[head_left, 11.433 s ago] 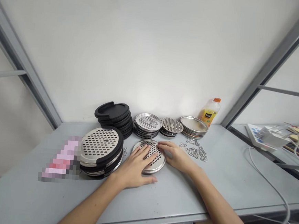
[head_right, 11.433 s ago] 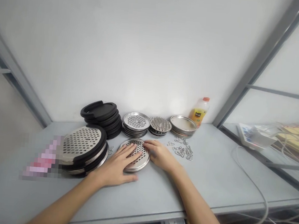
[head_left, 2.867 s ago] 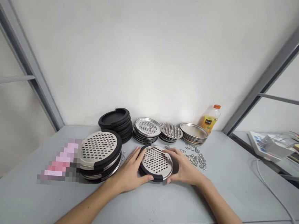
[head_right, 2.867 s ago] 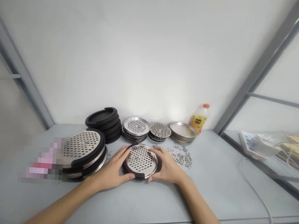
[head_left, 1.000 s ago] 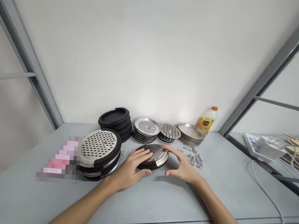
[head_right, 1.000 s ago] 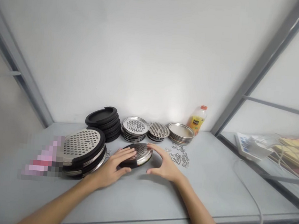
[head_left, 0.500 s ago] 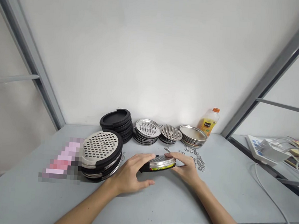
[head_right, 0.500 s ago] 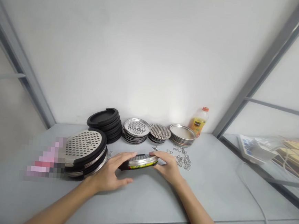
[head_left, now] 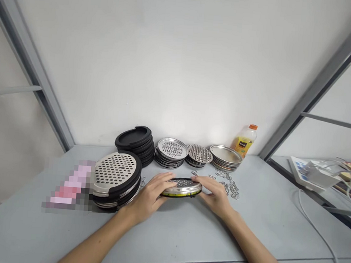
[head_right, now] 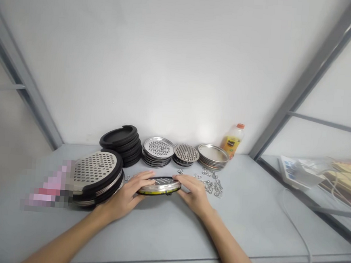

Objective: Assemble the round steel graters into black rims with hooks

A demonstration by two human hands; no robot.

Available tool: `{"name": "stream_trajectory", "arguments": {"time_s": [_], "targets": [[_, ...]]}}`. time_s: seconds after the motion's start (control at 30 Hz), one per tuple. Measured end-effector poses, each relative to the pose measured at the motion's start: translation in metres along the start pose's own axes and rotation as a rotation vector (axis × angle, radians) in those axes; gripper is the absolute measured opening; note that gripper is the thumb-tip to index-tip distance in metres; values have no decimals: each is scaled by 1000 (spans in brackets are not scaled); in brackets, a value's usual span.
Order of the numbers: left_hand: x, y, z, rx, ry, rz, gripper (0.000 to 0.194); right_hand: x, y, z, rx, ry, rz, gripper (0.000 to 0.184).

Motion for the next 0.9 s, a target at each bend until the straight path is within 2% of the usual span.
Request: {"name": "stream_trajectory", "arguments": {"time_s": [0.13, 0.27, 0.37, 0.47, 0.6, 0.77, 0.9], "targets": [[-3, -1, -7, -72, 101, 22, 48, -5, 3, -11, -28, 28, 38, 29], [14, -1, -7, -53, 44, -140, 60, 0, 3, -20, -70, 75, -10, 30], [19, 0, -8, -51, 27, -190, 57, 6, 3, -11, 0, 31, -29, 39], [17, 1, -8, -46, 22, -186, 54, 15, 1, 0, 77, -7, -112, 46], [13, 1, -6, -51, 18, -158, 52, 23, -1, 6, 102, -4, -203, 33], [7, -3, -19, -194, 17, -38, 58, 21, -1, 5, 78, -20, -179, 31], [13, -4, -23, -206, -11, -65, 57, 17, -1, 0, 57, -19, -112, 43]]}}
Point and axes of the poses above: each hand's wrist, its own y-axis towards the middle knuckle, its own x-axis out of the palm, z = x × y, the point moved 10 cm from there along y, towards the middle knuckle, and after that the axes turned 6 degrees about x, right-handed, at the moved point
